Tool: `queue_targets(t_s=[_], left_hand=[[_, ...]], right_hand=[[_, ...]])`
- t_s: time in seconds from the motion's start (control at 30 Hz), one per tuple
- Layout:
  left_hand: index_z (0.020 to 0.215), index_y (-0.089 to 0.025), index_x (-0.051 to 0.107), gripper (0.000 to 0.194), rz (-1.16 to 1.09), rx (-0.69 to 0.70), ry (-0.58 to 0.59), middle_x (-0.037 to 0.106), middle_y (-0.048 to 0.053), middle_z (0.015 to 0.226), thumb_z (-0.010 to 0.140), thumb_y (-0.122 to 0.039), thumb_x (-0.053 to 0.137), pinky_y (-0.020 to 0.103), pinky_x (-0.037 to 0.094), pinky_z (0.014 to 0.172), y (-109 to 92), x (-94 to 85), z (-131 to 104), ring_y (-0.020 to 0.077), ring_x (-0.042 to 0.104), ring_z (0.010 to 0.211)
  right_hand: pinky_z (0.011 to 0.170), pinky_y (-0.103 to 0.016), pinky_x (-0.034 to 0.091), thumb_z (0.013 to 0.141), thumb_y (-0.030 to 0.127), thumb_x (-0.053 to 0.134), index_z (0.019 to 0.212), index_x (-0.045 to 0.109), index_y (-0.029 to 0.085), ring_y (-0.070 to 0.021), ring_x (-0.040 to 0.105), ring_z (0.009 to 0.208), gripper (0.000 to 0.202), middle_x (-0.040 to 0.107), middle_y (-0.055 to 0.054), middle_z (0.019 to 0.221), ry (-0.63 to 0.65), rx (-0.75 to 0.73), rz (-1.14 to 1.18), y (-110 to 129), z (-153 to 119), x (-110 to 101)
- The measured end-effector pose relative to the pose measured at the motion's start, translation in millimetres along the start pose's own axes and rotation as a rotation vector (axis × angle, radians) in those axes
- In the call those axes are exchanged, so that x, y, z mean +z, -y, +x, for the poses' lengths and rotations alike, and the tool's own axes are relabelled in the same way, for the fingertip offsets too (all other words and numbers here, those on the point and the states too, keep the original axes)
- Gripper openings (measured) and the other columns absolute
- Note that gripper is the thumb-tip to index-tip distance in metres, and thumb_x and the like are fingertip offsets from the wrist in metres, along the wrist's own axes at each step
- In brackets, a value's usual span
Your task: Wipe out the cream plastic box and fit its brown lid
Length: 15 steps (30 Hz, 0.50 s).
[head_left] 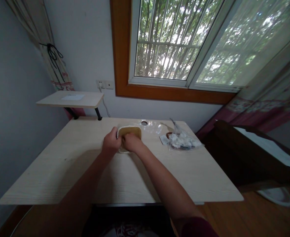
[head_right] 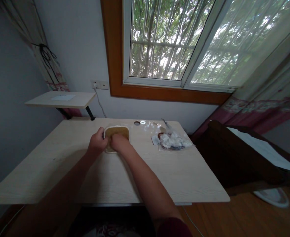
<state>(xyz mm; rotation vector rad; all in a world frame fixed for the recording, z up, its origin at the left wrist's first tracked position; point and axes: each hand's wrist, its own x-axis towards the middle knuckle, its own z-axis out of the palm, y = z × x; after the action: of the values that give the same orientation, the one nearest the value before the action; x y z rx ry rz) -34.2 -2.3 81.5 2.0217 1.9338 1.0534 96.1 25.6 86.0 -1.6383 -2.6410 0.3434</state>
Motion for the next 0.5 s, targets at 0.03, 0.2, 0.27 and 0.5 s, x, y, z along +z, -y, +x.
queue_targets(t_s=[0.03, 0.2, 0.27, 0.5], left_hand=[[0.084, -0.023, 0.047, 0.005, -0.012, 0.003, 0.001, 0.049, -0.002, 0.066, 0.081, -0.02, 0.05, 0.027, 0.027, 0.061, 1, -0.4, 1, 0.0157, 0.047, 0.062], [0.081, -0.023, 0.044, 0.01, -0.04, -0.007, 0.023, 0.042, -0.004, 0.063, 0.077, -0.016, 0.05, 0.027, 0.024, 0.059, 0, -0.8, 2, 0.0144, 0.041, 0.059], [0.08, -0.023, 0.042, 0.011, -0.053, 0.005, 0.027, 0.04, -0.004, 0.063, 0.077, -0.016, 0.05, 0.027, 0.024, 0.059, -1, -0.7, 2, 0.0142, 0.04, 0.059], [0.076, -0.023, 0.037, 0.015, -0.096, -0.033, 0.015, 0.037, -0.005, 0.063, 0.075, -0.017, 0.05, 0.026, 0.022, 0.059, -6, -2.5, 3, 0.0134, 0.035, 0.058]], right_hand=[[0.096, -0.031, 0.048, 0.101, 0.025, 0.034, 0.121, 0.068, 0.012, -0.0247, 0.067, 0.11, 0.041, 0.07, -0.017, 0.121, -0.068, 0.013, 0.026, 0, 0, -4], [0.101, -0.03, 0.044, 0.101, 0.021, 0.033, 0.117, 0.069, 0.01, -0.023, 0.066, 0.11, 0.041, 0.071, -0.017, 0.118, -0.221, 0.102, 0.137, -4, 9, -11], [0.101, -0.03, 0.044, 0.1, 0.019, 0.035, 0.118, 0.068, 0.01, -0.0229, 0.065, 0.111, 0.039, 0.07, -0.017, 0.12, -0.198, 0.104, 0.136, -4, 12, -9], [0.106, -0.035, 0.043, 0.094, 0.016, 0.043, 0.135, 0.056, 0.01, -0.0266, 0.057, 0.124, 0.043, 0.056, -0.019, 0.14, -0.112, 0.079, 0.11, 2, 3, 9]])
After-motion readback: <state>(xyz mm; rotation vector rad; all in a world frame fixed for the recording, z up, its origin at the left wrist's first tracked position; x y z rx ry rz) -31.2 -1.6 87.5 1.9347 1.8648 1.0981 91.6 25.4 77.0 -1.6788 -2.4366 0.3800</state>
